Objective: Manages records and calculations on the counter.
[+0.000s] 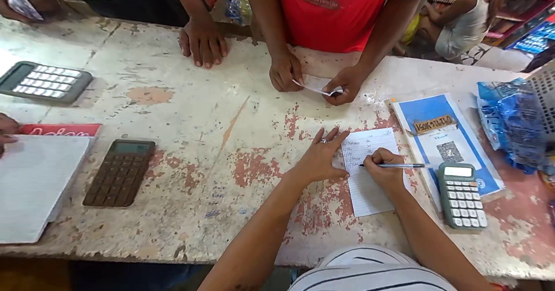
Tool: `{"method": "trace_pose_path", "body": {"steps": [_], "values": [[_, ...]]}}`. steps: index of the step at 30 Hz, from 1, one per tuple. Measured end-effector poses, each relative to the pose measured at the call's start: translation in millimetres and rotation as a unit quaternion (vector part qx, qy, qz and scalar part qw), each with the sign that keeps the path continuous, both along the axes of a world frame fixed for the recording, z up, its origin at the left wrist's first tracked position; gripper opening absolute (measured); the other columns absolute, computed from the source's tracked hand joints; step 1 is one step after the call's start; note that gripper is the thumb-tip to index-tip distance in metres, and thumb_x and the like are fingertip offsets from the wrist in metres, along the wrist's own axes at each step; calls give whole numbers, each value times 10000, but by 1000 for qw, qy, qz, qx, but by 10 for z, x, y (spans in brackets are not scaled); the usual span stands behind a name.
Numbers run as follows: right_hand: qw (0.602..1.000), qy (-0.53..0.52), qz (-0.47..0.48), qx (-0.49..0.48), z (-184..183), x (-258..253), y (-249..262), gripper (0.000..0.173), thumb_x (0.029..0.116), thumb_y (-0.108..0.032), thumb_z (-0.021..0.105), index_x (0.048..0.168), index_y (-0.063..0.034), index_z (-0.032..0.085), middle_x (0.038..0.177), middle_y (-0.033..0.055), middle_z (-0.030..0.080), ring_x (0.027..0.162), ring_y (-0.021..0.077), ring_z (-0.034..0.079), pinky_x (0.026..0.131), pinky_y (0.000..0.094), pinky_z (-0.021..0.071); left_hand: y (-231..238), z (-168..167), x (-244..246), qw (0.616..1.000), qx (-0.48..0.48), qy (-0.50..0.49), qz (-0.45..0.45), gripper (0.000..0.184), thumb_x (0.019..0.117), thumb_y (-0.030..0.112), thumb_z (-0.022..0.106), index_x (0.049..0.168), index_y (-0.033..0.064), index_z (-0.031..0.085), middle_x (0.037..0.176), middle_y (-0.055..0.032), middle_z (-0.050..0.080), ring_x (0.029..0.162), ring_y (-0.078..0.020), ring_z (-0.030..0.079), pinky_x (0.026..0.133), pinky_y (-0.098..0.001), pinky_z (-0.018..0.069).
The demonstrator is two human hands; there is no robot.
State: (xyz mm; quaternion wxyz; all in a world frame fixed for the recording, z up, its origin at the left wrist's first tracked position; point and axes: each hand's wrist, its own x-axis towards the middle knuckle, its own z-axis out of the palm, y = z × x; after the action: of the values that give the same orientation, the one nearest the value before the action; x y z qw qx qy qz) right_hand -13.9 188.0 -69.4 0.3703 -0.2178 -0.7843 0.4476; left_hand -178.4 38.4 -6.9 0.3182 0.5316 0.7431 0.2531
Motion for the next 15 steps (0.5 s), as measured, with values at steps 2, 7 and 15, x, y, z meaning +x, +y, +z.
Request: {"method": "trace_pose_path", "body": {"steps": [2, 7, 15], "values": [[1000, -5, 4, -5, 5, -9, -18, 295, 827, -24, 662, 598, -122, 505, 564, -55, 500, 522, 23, 497, 475, 182, 403, -11, -13, -6, 1000, 3, 2, 2, 963, 828, 377, 847, 1583, 42, 351, 1536, -117, 515, 1565, -257, 222, 1268, -501, -72], [1000, 7, -12, 5, -2, -15, 2, 303, 820, -12, 656, 592, -119, 488, 563, -51, 485, 518, 23, 487, 477, 183, 400, 8, 4, -3, 1000, -2, 6, 4, 964, 820, 381, 852, 1582, 55, 361, 1533, -106, 519, 1559, -251, 241, 1270, -504, -64], [1000, 11, -16, 12, 27, -31, 11, 313, 830, -2, 632, 594, -126, 468, 560, -56, 462, 517, 17, 465, 476, 177, 378, 3, 15, -8, 1000, -2, 7, 3, 974, 820, 379, 853, 1587, 52, 348, 1521, -124, 530, 1557, -261, 247, 1271, -501, -58]]}}
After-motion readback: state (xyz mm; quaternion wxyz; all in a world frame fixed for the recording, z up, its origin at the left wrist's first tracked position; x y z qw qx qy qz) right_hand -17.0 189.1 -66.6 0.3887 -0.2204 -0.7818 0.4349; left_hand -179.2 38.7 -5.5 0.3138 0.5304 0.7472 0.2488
